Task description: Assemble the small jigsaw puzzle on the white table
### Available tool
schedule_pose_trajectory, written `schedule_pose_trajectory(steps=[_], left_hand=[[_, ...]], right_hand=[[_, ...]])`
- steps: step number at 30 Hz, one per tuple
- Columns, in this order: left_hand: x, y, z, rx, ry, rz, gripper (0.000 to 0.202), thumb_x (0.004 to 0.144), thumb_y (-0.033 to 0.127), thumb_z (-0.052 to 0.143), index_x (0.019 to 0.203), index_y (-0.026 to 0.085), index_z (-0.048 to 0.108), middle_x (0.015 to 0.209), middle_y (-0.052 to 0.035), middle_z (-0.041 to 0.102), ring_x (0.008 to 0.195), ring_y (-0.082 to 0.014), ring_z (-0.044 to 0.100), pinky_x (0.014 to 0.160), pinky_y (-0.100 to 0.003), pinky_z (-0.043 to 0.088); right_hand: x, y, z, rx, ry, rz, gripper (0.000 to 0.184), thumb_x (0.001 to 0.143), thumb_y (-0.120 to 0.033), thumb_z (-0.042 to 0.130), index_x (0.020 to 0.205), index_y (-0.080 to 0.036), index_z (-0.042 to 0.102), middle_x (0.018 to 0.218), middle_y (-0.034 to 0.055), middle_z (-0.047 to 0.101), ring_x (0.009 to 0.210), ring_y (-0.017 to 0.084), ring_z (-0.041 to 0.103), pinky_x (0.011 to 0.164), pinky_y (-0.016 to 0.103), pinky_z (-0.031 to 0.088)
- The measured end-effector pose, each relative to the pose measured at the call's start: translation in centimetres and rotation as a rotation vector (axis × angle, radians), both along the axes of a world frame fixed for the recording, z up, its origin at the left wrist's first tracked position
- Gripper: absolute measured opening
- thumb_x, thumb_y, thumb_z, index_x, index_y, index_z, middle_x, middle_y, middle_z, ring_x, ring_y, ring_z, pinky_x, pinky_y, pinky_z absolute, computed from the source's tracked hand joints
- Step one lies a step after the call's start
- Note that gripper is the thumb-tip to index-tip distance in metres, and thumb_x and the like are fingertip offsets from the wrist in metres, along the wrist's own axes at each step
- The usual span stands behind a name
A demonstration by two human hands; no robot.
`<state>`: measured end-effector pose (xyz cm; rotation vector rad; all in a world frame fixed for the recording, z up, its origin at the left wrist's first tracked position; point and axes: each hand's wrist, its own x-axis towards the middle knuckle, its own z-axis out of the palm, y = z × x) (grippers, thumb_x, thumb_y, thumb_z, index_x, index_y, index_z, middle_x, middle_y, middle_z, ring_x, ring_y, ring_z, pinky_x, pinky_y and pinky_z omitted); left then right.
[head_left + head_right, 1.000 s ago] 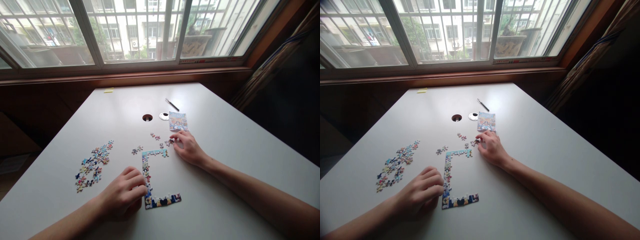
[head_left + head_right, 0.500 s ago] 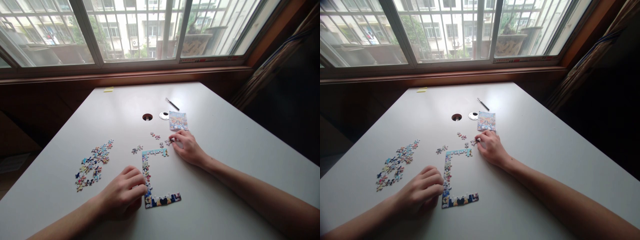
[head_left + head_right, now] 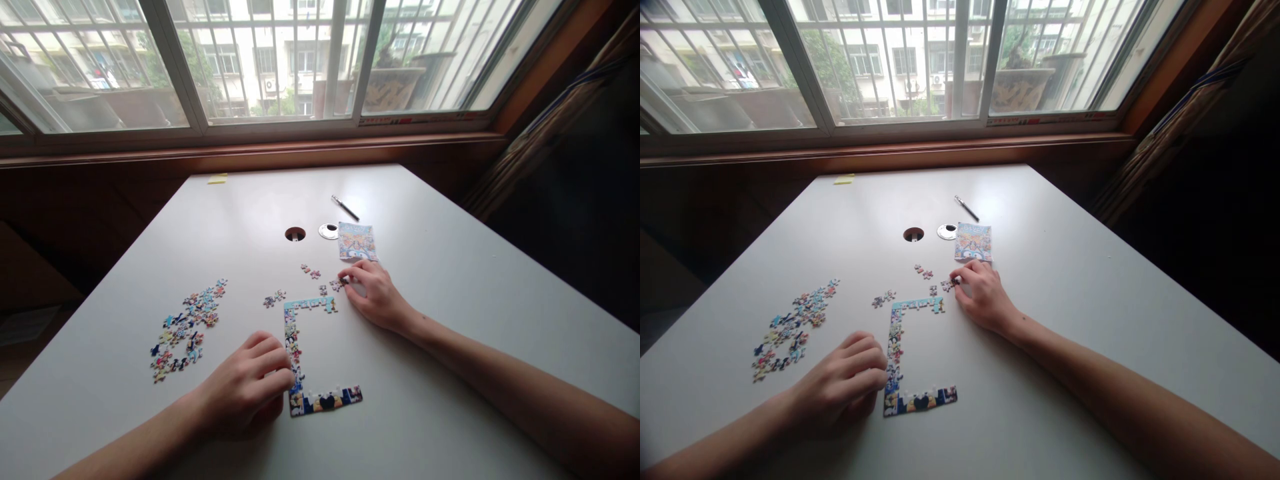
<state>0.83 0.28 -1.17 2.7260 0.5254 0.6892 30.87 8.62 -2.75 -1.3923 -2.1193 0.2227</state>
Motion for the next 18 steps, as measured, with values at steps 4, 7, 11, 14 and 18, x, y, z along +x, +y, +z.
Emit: schedule_pose_trajectory(steps=[4,7,11,14,18], left_hand=[[0.02,0.01,0.02,0.001,0.002,-0.001,0.014,0.081,0.005,0.046,0.087,0.017,0.050,0.081,-0.0069,0.054,0.076,-0.0188,0.043,0.075,-0.036,0.040],[0.06,0.02,0.10,0.014,-0.004,0.003,0.013,0.081,0.006,0.044,0.087,0.017,0.050,0.080,-0.0067,0.054,0.076,-0.0189,0.044,0.075,-0.036,0.040],[0.09,0.03,0.21,0.028,-0.004,0.010,0.013,0.081,0.006,0.045,0.085,0.018,0.050,0.080,-0.0063,0.055,0.075,-0.0189,0.045,0.074,-0.035,0.040],[0.07,0.02,0.19,0.033,0.001,0.012,0.013,0.081,0.006,0.045,0.084,0.018,0.049,0.079,-0.0062,0.055,0.075,-0.0188,0.046,0.074,-0.035,0.040],[0.03,0.01,0.06,0.030,0.001,0.016,0.013,0.082,0.007,0.045,0.086,0.018,0.050,0.080,-0.0065,0.055,0.075,-0.0190,0.046,0.074,-0.035,0.041]], right_hand=[[0.01,0.00,-0.02,-0.003,-0.002,-0.003,0.020,0.086,-0.020,0.058,0.103,-0.023,0.067,0.100,0.0073,0.061,0.099,0.026,0.056,0.090,0.044,0.043],[0.00,-0.01,-0.03,-0.003,-0.003,-0.004,0.019,0.086,-0.019,0.057,0.102,-0.023,0.067,0.100,0.0074,0.061,0.099,0.026,0.056,0.090,0.044,0.043],[-0.05,-0.03,0.03,-0.001,-0.005,-0.003,0.020,0.085,-0.019,0.058,0.102,-0.023,0.067,0.101,0.0078,0.062,0.099,0.026,0.057,0.090,0.044,0.043],[-0.10,-0.07,0.10,-0.006,-0.010,-0.007,0.019,0.086,-0.019,0.057,0.102,-0.023,0.067,0.101,0.0078,0.062,0.099,0.026,0.057,0.090,0.044,0.043],[-0.08,-0.05,0.04,-0.003,-0.009,-0.005,0.019,0.086,-0.020,0.057,0.101,-0.023,0.067,0.100,0.0078,0.062,0.098,0.026,0.057,0.089,0.044,0.044]])
